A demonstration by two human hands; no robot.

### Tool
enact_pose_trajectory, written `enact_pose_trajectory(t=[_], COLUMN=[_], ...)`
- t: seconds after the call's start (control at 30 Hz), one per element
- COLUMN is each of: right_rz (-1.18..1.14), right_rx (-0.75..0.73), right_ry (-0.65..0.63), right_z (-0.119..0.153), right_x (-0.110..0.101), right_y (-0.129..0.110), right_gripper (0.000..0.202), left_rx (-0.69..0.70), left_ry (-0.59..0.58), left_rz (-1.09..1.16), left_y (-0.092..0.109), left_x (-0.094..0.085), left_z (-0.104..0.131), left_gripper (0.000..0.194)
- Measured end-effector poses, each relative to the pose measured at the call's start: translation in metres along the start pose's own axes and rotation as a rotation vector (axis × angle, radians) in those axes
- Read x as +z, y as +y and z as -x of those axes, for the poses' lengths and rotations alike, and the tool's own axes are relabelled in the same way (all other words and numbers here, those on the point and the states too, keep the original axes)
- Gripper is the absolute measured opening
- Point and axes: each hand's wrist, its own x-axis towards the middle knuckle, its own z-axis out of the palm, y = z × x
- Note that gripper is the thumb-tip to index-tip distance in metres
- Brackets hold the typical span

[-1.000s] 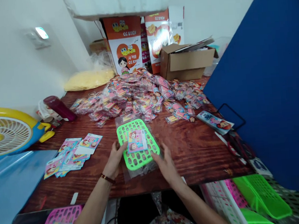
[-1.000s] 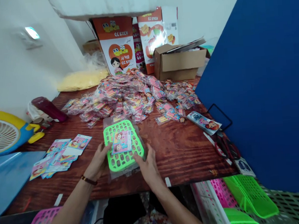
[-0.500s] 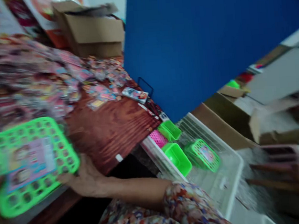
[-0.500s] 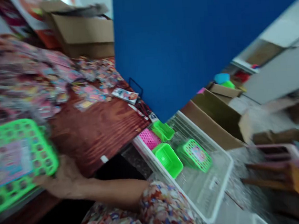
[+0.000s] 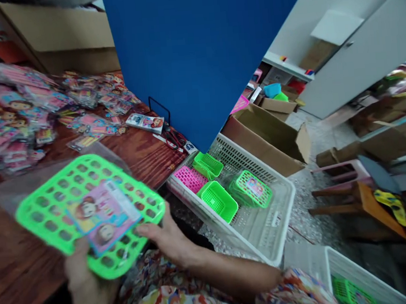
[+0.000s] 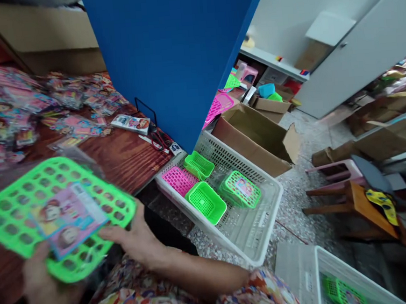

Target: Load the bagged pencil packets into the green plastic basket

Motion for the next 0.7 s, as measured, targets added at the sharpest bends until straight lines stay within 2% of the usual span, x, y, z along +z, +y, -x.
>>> enact_pose_trajectory(t=[0.07, 0.1, 0.2, 0.27, 0.33, 0.43, 0.53, 0.6, 0.7], right_rz=[-0.086, -0.124, -0.213, -0.226, -0.207, -0.142, -0.1, -0.085, -0.059], right_rx=[-0.044, -0.072, -0.09, -0.053, -0.051, -0.155, -0.304, -0.319, -0.261], right_ry=[0.092, 0.133, 0.256, 0.375, 0.543, 0.782, 0.924, 0.962, 1.012], right_z=[0.016, 0.025, 0.053, 0.073, 0.092, 0.11, 0.115, 0.113, 0.107], right_x=[-0.021, -0.031, -0.072, -0.111, -0.161, -0.248, -0.331, -0.375, -0.422], right_y=[-0.009, -0.014, -0.037, -0.057, -0.078, -0.109, -0.133, -0.143, -0.149], right_gripper=[0.081, 0.08, 0.075, 0.068, 0.057, 0.045, 0.04, 0.037, 0.035], left_rx=[0.001, -0.012, -0.04, -0.056, -0.083, -0.134, -0.158, -0.17, -0.183], left_ry=[-0.073, -0.15, -0.469, -0.676, -0.778, -0.776, -0.73, -0.687, -0.655], left_rz=[-0.014, -0.042, -0.192, -0.313, -0.388, -0.45, -0.497, -0.519, -0.572], left_y=[-0.016, -0.025, -0.046, -0.055, -0.06, -0.063, -0.065, -0.066, -0.071], left_x=[0.022, 0.031, 0.045, 0.046, 0.044, 0.036, 0.02, 0.007, -0.013], left_z=[0.021, 0.03, 0.047, 0.05, 0.049, 0.039, 0.027, 0.021, 0.013], left_gripper=[0.066, 0.069, 0.072, 0.077, 0.079, 0.073, 0.072, 0.073, 0.072])
